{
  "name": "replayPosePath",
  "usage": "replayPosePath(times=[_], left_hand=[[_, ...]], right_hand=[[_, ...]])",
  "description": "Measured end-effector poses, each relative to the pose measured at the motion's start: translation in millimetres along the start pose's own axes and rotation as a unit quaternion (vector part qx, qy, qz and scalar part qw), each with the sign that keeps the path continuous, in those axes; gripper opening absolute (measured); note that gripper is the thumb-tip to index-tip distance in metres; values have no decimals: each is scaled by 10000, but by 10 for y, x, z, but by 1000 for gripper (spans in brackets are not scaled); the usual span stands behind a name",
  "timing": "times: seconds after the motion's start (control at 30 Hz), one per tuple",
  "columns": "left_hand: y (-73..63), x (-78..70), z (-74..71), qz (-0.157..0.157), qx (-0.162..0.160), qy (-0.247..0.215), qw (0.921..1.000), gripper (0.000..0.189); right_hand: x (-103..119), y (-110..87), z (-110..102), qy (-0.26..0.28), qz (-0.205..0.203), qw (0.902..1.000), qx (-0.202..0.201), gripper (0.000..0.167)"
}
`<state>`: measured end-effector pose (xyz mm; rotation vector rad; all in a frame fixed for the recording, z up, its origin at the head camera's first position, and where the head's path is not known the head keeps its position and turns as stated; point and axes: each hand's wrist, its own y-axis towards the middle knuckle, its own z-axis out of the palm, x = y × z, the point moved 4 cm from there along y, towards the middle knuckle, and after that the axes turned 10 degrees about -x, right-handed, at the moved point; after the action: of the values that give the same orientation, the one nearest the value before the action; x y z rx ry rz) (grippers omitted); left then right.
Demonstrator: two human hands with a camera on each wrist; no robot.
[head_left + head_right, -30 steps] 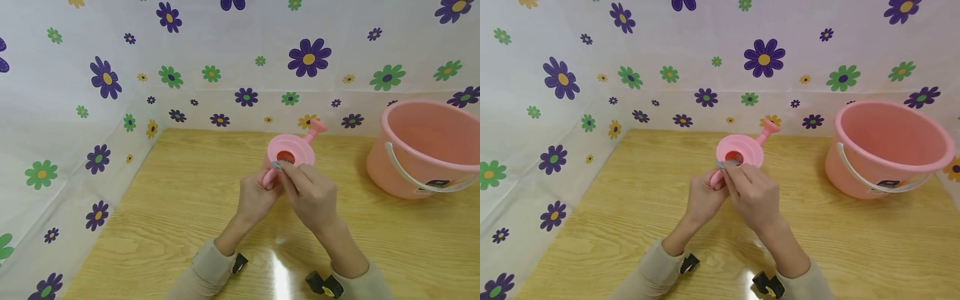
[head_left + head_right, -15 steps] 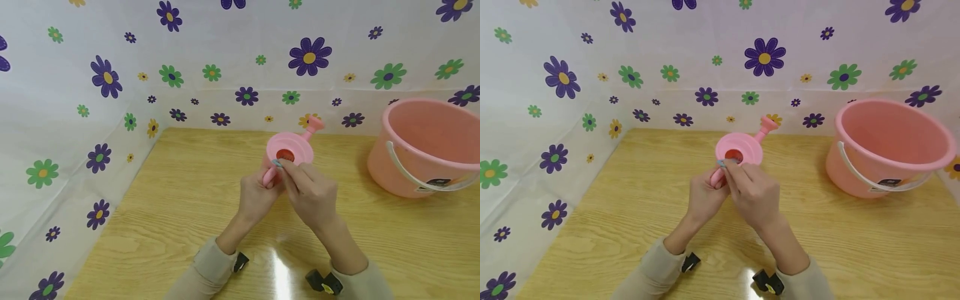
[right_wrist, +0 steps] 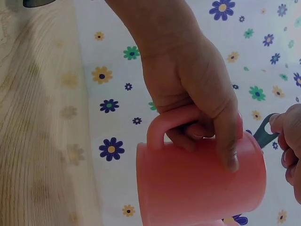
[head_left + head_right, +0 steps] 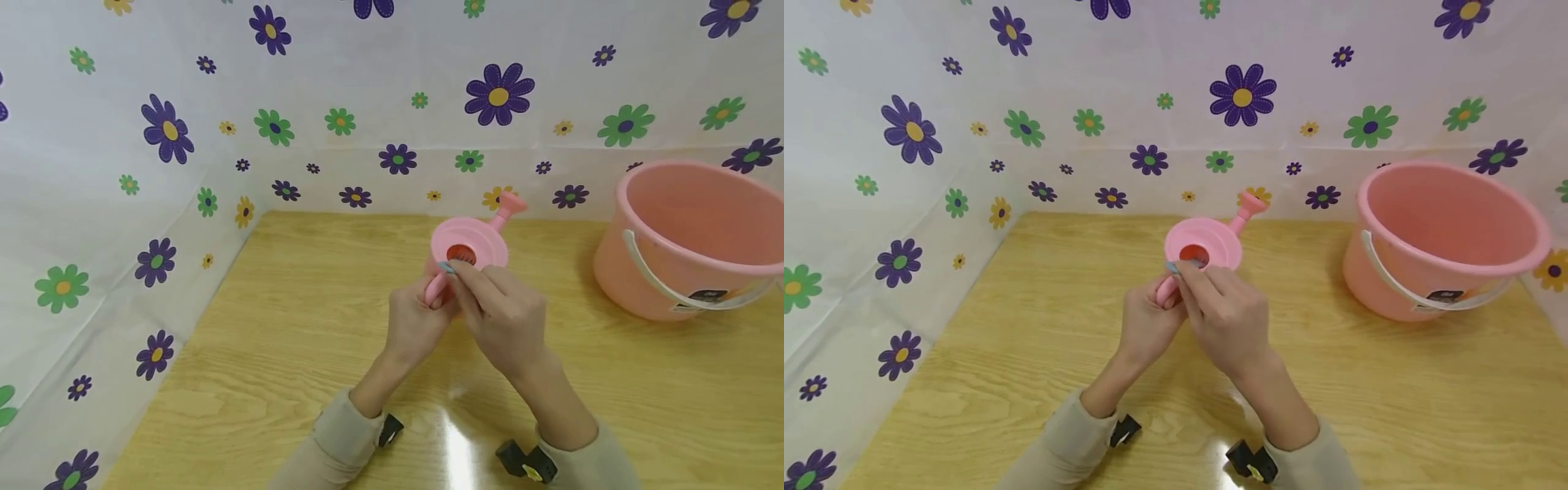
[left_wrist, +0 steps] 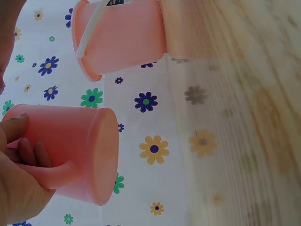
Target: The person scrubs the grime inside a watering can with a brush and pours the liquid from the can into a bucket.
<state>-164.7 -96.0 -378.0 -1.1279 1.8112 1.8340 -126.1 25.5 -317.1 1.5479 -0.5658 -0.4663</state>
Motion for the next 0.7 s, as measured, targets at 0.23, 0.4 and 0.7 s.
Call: replayPosePath(times=[0.23,0.4,0.7], left_hand=[[-20,-5,15,-230,85,-126,9996,25],[-18,-13,-9,-221,40,-91,9997,30],[-19,-9,-9,-302,29,-154,9994,46]], right_hand=[[-127,-27,-18,-173,602,9970,459,8],[-164,10,-61,-129,799,9961,344,10],[-143,-6,-44,-163,679,9961,534,5]])
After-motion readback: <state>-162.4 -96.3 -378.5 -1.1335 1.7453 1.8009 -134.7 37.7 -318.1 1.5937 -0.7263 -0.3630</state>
